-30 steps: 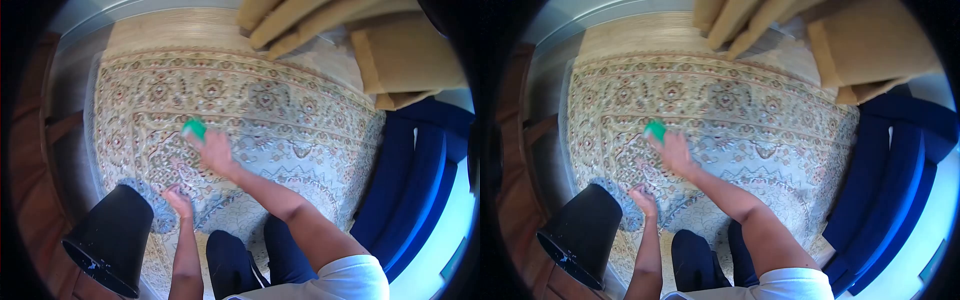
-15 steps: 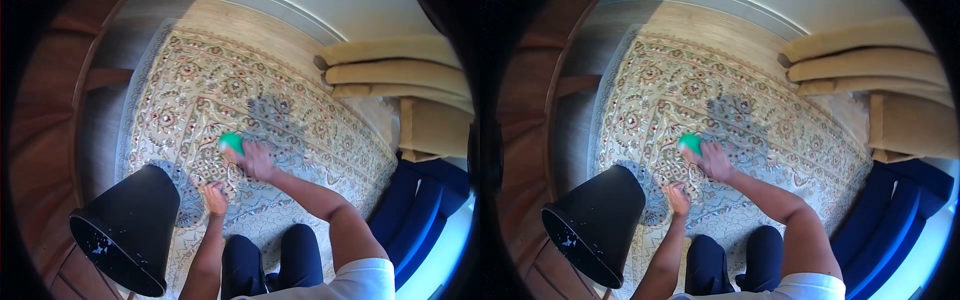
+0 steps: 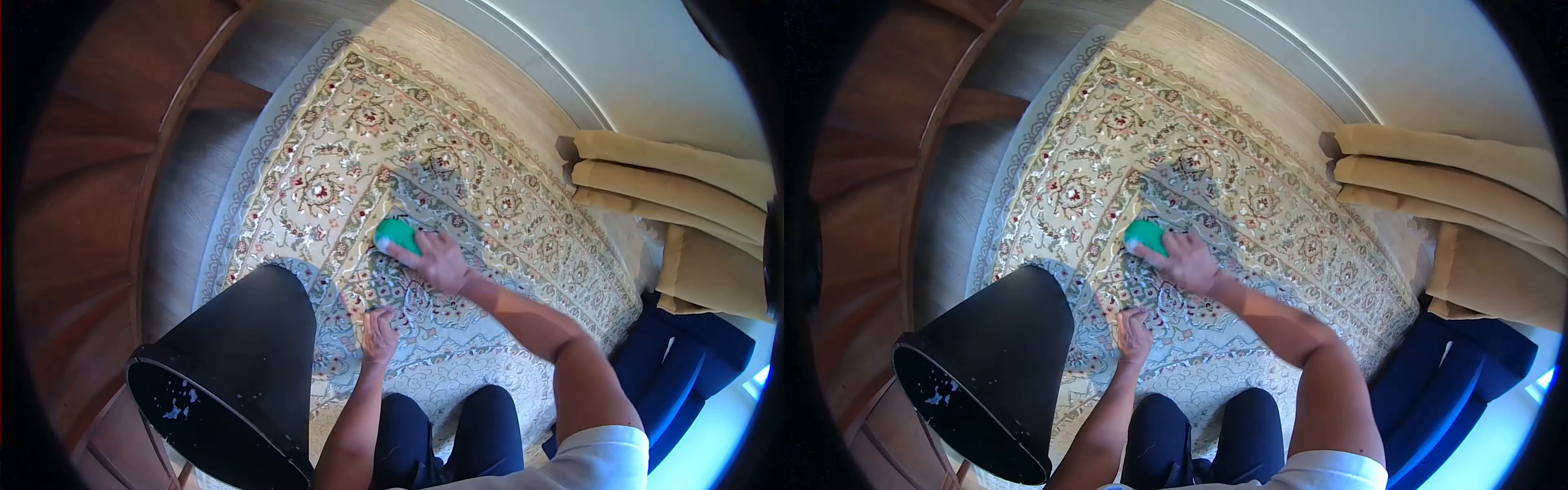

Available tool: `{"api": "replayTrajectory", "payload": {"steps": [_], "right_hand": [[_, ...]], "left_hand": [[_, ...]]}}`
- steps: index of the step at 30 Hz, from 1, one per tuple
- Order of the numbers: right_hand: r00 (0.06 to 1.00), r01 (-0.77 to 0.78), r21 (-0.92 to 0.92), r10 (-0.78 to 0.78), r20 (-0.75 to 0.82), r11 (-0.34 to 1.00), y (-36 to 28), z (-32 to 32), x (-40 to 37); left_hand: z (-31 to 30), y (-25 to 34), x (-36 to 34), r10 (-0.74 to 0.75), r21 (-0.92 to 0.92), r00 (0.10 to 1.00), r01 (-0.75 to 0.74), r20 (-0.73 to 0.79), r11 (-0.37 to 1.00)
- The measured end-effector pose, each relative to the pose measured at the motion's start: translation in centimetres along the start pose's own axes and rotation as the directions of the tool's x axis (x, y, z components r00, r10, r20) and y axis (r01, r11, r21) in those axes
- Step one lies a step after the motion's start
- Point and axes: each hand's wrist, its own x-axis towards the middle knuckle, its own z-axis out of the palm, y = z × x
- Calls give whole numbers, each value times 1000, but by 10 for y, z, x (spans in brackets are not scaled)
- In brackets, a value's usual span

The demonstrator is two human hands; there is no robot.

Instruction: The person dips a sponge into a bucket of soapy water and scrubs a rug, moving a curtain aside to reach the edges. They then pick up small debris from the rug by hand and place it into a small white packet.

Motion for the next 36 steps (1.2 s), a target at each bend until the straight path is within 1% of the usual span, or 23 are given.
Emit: {"api": "replayTrajectory", "payload": {"steps": [2,3,5,7,9,10,11,12,17,18,20,22,23,24,26,28,29,30,31,32,33,35,36], "right_hand": [[981,113,-175,-138,-138,978,55,14,32],[990,-88,130,101,-100,988,63,-21,76],[886,-415,-96,377,-271,905,111,1,151],[751,-567,3,519,-407,823,105,17,211],[827,-524,69,526,-198,849,47,24,219],[908,-418,-174,403,-115,892,17,63,206],[986,-145,-147,130,-106,978,-19,61,177],[984,135,-115,-147,-103,984,-43,57,157],[979,153,-62,-160,-126,986,42,23,199],[978,-116,-75,101,-182,990,54,17,230],[825,-378,-40,317,-469,925,57,33,280],[847,-478,112,491,-205,871,6,36,286],[945,-269,-107,240,-222,957,-25,44,257],[960,-251,-159,225,-168,955,-60,53,226],[950,227,97,-199,-240,969,-74,50,154],[995,40,203,-22,-94,978,-25,37,105],[987,-157,121,159,-5,980,9,17,82],[783,-539,-100,542,306,836,61,23,57],[770,-631,-160,638,-13,759,82,-12,25],[626,-773,-68,740,-247,631,108,-13,-18],[619,-779,-76,744,-252,622,110,-12,-25],[226,-973,-42,894,-386,228,116,-11,-44],[119,-991,32,965,-234,130,110,-7,-30]], "left_hand": [[1,0,-1,6,-34,1000,-6,1,999],[2,-2,-2,-1,-29,1000,1,-2,1000],[4,-1,-2,-10,-51,1000,9,-20,999],[5,-3,-3,-3,-34,1000,2,-26,999],[5,-4,-5,6,-10,1000,-6,-14,1000],[5,-5,-7,-6,2,1000,6,4,1000],[3,-3,-6,-14,4,1000,14,-12,1000],[1,-2,-5,-8,6,1000,8,11,1000],[1,-6,-6,-11,-66,999,14,41,998],[3,-6,-9,-28,-72,997,32,67,997],[4,-6,-9,-31,-63,998,34,55,997],[5,-9,-10,-2,-55,1000,3,28,998],[4,-8,-11,-3,-64,1000,5,30,998],[3,-8,-9,-7,-69,999,10,45,998],[-1,-5,-5,-12,-77,998,16,54,997],[-2,-6,-4,-8,-85,998,13,55,996],[-1,-6,-4,-7,-81,999,11,47,997],[-1,-6,-4,-26,-111,998,32,55,993],[2,-5,-2,-23,-125,998,30,54,992],[1,-4,-5,-41,-106,998,47,56,993],[1,-4,-5,-55,-83,997,59,52,995],[3,-3,-7,-56,-99,997,60,44,993],[3,-2,-6,-62,-85,998,64,28,994]]}}
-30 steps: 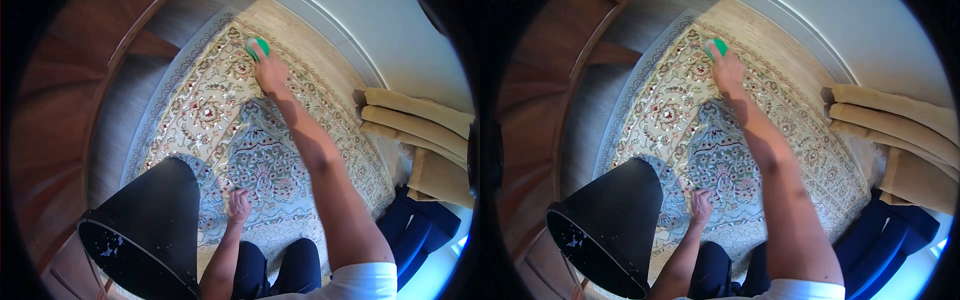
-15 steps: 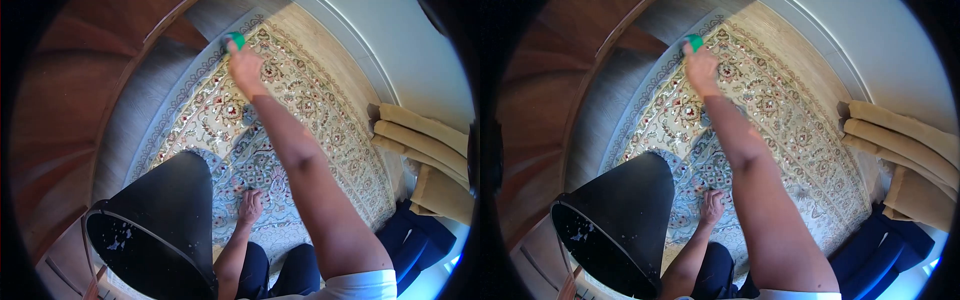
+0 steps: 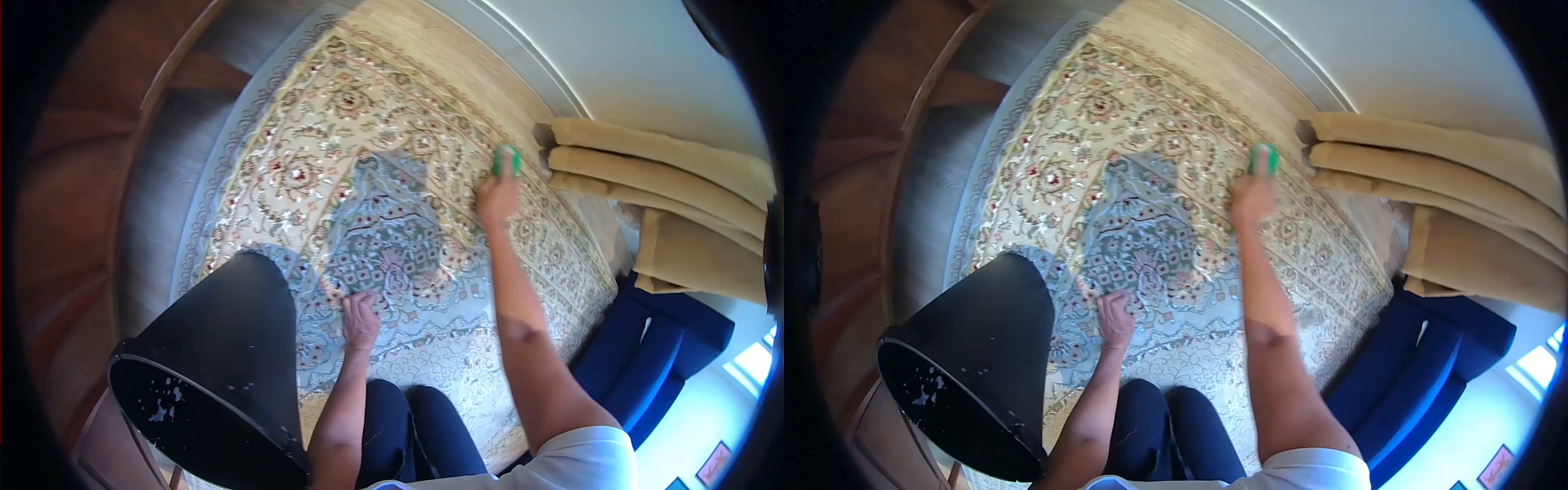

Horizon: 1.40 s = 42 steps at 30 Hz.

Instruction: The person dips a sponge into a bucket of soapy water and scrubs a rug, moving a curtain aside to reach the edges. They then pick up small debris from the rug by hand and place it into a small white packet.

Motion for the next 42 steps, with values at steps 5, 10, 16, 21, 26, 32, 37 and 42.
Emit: {"api": "replayTrajectory", "payload": {"steps": [5,10,16,21,26,32,37,42], "right_hand": [[610,752,267,-790,61,602,-112,5,-163],[710,660,291,-702,60,692,10,-6,-101],[884,-467,-52,467,-6,883,281,-37,-87],[963,267,147,-269,-8,952,180,43,-126],[761,571,369,-641,97,733,-20,-20,-209],[954,183,189,-221,202,965,166,-41,-209],[962,-118,122,83,260,985,198,-50,-253],[869,310,884,-481,-115,350,3,-185,-237]], "left_hand": [[4,-2,1,95,91,992,-87,-84,992],[4,-1,2,98,87,993,-92,-66,992],[7,1,2,86,149,994,-74,-74,986],[10,3,2,64,180,993,-45,-101,983],[7,3,-1,105,178,990,-86,-96,980],[-5,3,6,116,49,992,-113,-42,992],[-34,6,-20,-252,-130,961,237,-113,963],[-110,32,-79,-622,-795,743,523,248,308]]}}
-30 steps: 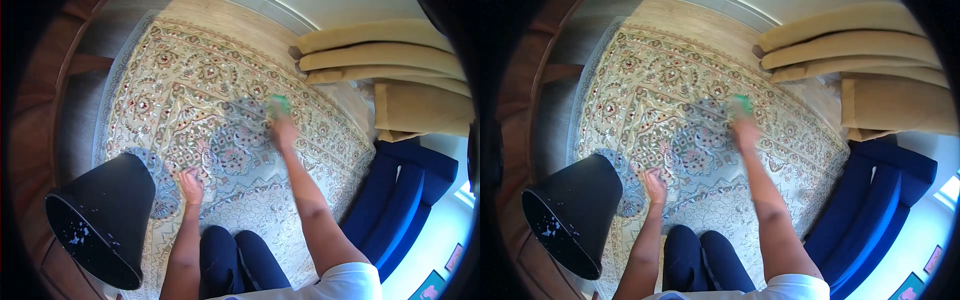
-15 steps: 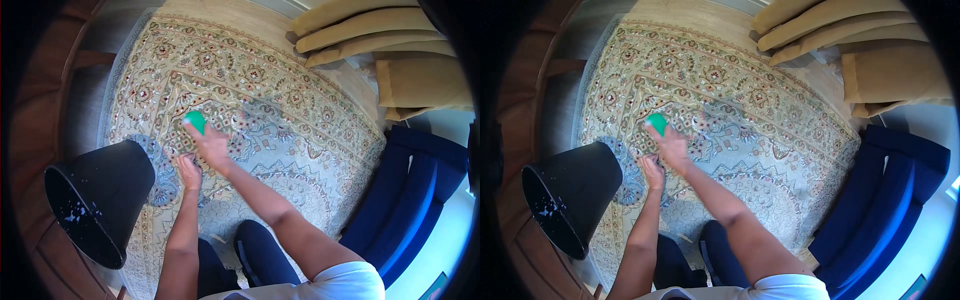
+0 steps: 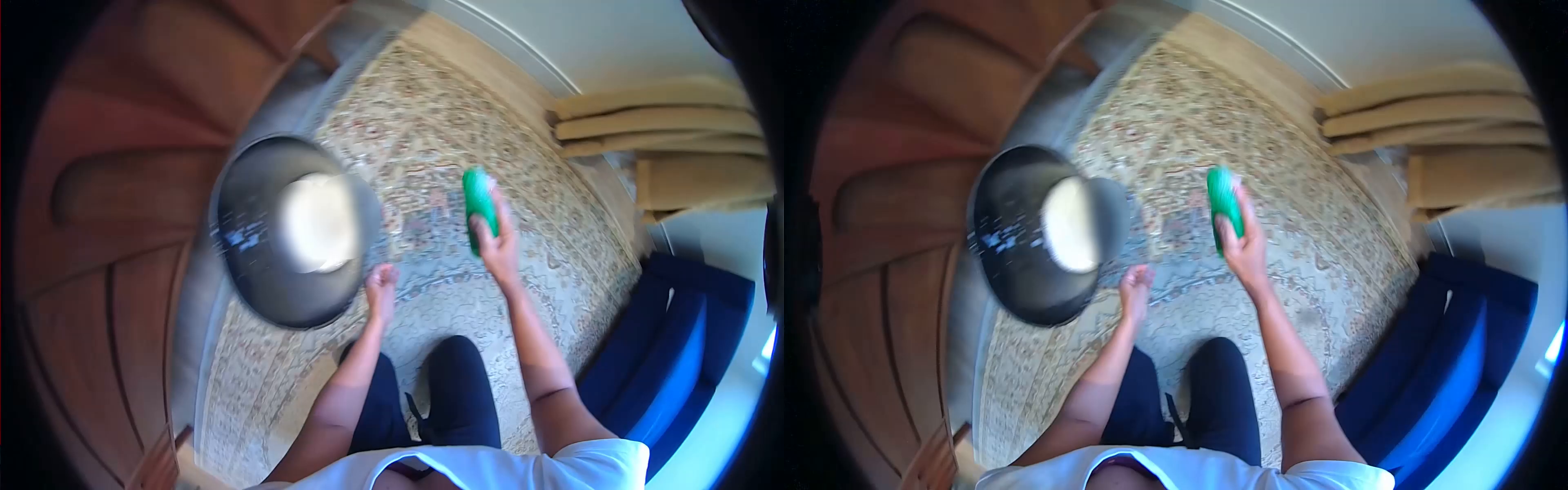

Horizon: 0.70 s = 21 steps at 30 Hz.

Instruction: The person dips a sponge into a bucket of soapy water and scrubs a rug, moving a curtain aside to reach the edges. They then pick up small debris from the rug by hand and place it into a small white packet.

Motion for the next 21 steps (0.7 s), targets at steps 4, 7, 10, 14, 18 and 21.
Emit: {"api": "replayTrajectory", "payload": {"steps": [4,7,10,14,18,21], "right_hand": [[779,366,-87,-254,573,927,-200,48,74],[125,805,-179,133,983,565,-233,138,70],[12,965,-144,515,857,218,-130,258,43],[259,943,-327,738,623,-55,-62,307,29],[-3,889,-289,635,773,356,-71,297,8],[-1,902,-262,609,793,343,-208,252,37]], "left_hand": [[-52,12,-35,-173,-203,985,165,-18,965],[-81,38,-53,-71,-122,994,60,-88,991],[-104,57,-59,15,-70,992,-24,-124,997],[-128,82,-66,23,-191,971,-70,-237,979],[-162,95,-85,4,-261,935,-103,-355,960],[-179,114,-84,120,-250,905,-238,-408,939]]}}
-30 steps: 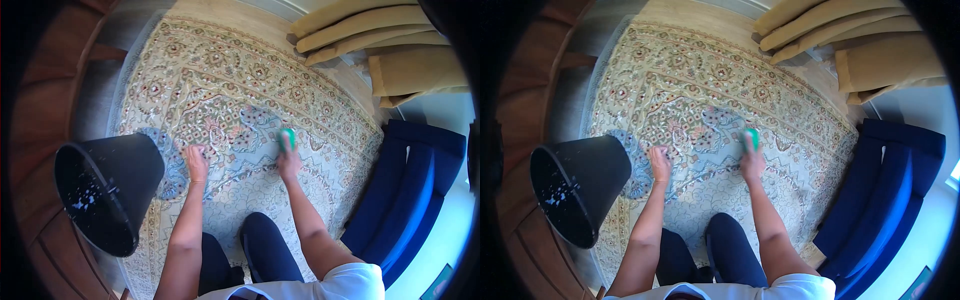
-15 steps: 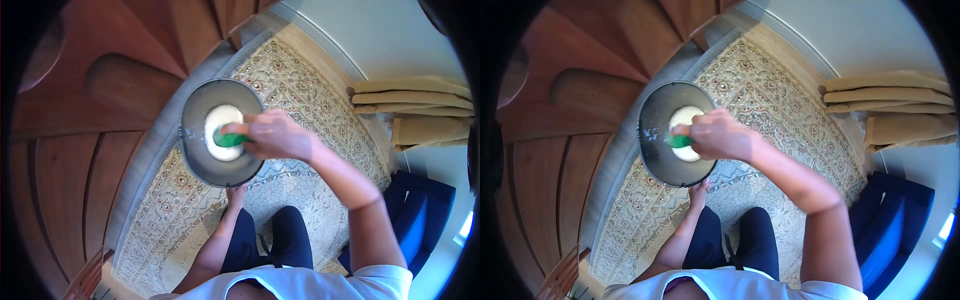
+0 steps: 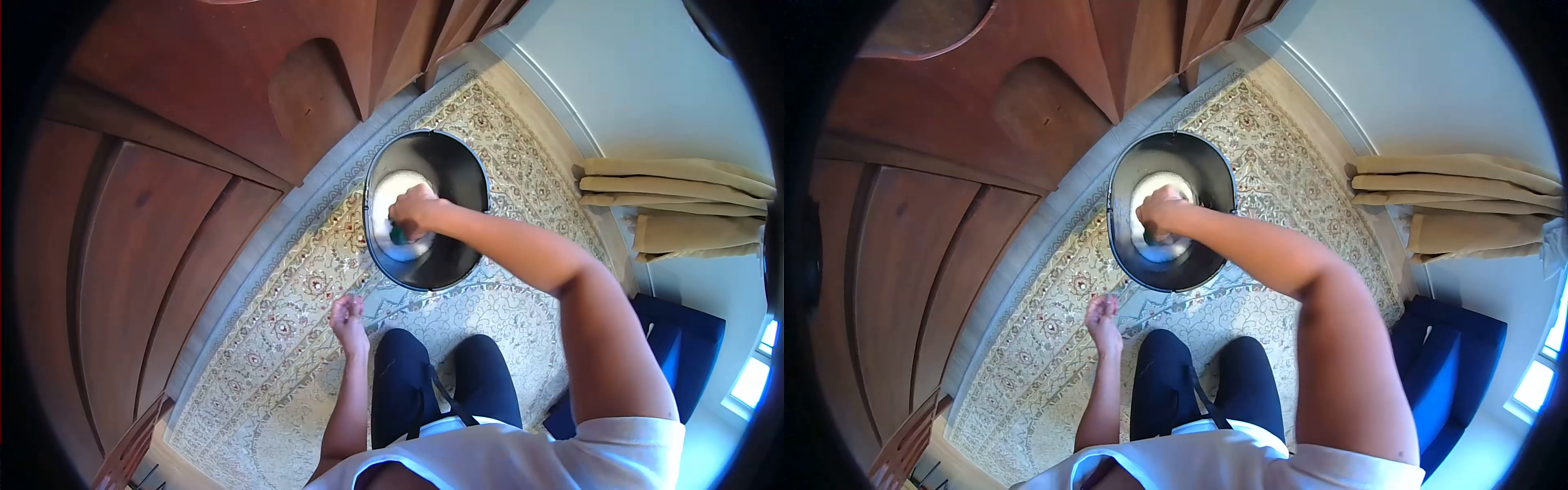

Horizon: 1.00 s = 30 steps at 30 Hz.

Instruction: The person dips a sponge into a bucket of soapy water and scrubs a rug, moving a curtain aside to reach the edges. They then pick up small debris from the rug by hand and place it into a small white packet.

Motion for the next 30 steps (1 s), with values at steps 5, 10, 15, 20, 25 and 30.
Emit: {"api": "replayTrajectory", "payload": {"steps": [5,10,15,20,25,30], "right_hand": [[918,-54,33,63,-391,998,11,-22,-121],[736,-111,71,130,-664,991,-7,12,-183],[663,-163,146,218,-716,976,0,60,-185],[645,-133,348,348,-680,928,16,88,-195],[681,201,755,464,-566,625,48,126,-179],[761,579,708,580,-292,-404,110,204,-117]], "left_hand": [[45,78,23,134,19,991,-135,25,991],[109,134,28,413,129,900,-430,138,894],[139,147,35,677,378,552,-832,486,407],[148,135,33,671,463,486,-855,561,232],[151,128,31,672,551,424,-834,607,29],[163,128,26,649,610,432,-790,626,-62]]}}
